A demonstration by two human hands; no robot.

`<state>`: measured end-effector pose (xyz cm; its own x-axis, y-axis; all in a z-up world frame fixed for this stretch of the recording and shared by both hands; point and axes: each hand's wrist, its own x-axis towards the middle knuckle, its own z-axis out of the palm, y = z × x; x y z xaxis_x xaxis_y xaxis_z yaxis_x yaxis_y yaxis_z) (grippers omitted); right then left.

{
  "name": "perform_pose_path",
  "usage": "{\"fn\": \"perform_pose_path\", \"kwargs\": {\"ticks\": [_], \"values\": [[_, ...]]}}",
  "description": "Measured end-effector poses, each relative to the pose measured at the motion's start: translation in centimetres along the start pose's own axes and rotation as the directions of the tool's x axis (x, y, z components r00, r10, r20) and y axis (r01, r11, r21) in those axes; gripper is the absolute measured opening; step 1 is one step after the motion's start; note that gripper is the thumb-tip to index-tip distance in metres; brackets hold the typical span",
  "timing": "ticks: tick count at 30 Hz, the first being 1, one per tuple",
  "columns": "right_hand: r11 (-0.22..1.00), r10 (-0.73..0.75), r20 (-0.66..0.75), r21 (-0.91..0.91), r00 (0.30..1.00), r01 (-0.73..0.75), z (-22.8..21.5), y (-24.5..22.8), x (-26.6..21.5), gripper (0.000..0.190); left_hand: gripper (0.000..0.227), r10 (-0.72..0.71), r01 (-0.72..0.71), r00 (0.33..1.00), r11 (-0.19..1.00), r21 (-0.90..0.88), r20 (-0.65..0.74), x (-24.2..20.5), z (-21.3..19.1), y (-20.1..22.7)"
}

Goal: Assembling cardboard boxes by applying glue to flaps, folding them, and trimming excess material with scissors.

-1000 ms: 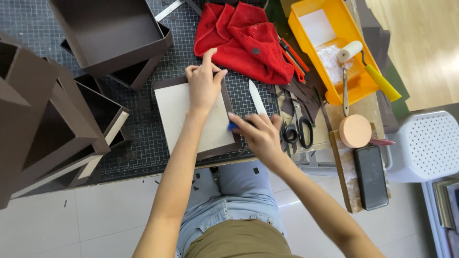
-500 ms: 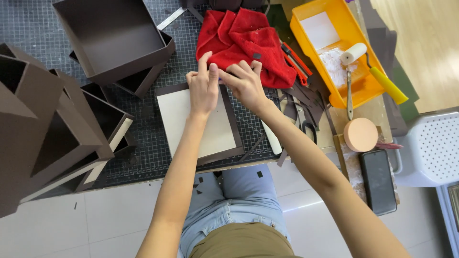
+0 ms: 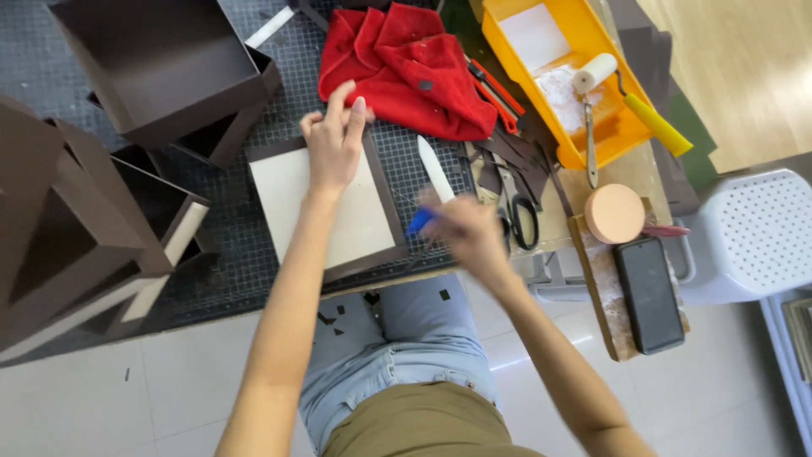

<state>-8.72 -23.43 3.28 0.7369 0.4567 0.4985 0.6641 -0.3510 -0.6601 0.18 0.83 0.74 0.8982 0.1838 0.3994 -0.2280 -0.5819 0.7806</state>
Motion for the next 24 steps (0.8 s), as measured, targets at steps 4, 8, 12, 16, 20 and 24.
{"fn": "perform_pose_path", "kwargs": {"ticks": [4,8,12,16,20,24], "values": [[0.852,0.517,-0.105,-0.038,0.850,-0.523,-3.7,2.5,-0.5,0.059,0.051,0.017,-0.019,0.998,0.999,0.033,0.058,-2.5,-1.8,3.3],[0.841,0.421,-0.212,-0.272,0.882,-0.467,-4.2,3.8,-2.4,0.041,0.053,0.128,-0.160,0.970,0.977,0.143,0.206,-9.1,-3.7,5.5],[0.552,0.653,-0.227,-0.511,0.722,-0.660,-4.2,6.6,-5.4,0.049,0.060,0.187,-0.321,0.910,0.884,0.340,0.371,-16.9,-4.2,5.8],[0.555,0.706,-0.140,-0.499,0.695,-0.665,-5.7,5.2,-5.2,0.055,0.031,0.366,-0.400,0.915,0.778,0.484,0.168,-18.4,-3.1,5.4],[0.597,0.751,0.056,-0.482,0.658,-0.641,-7.3,2.9,-5.3,0.073,0.015,0.446,-0.403,0.894,0.768,0.498,0.037,-19.5,-2.0,5.8],[0.589,0.800,0.063,0.104,0.596,-0.801,-8.9,-0.6,-5.4,0.069,0.012,0.435,-0.417,0.898,0.800,0.431,0.061,-22.1,-1.3,7.5]]}}
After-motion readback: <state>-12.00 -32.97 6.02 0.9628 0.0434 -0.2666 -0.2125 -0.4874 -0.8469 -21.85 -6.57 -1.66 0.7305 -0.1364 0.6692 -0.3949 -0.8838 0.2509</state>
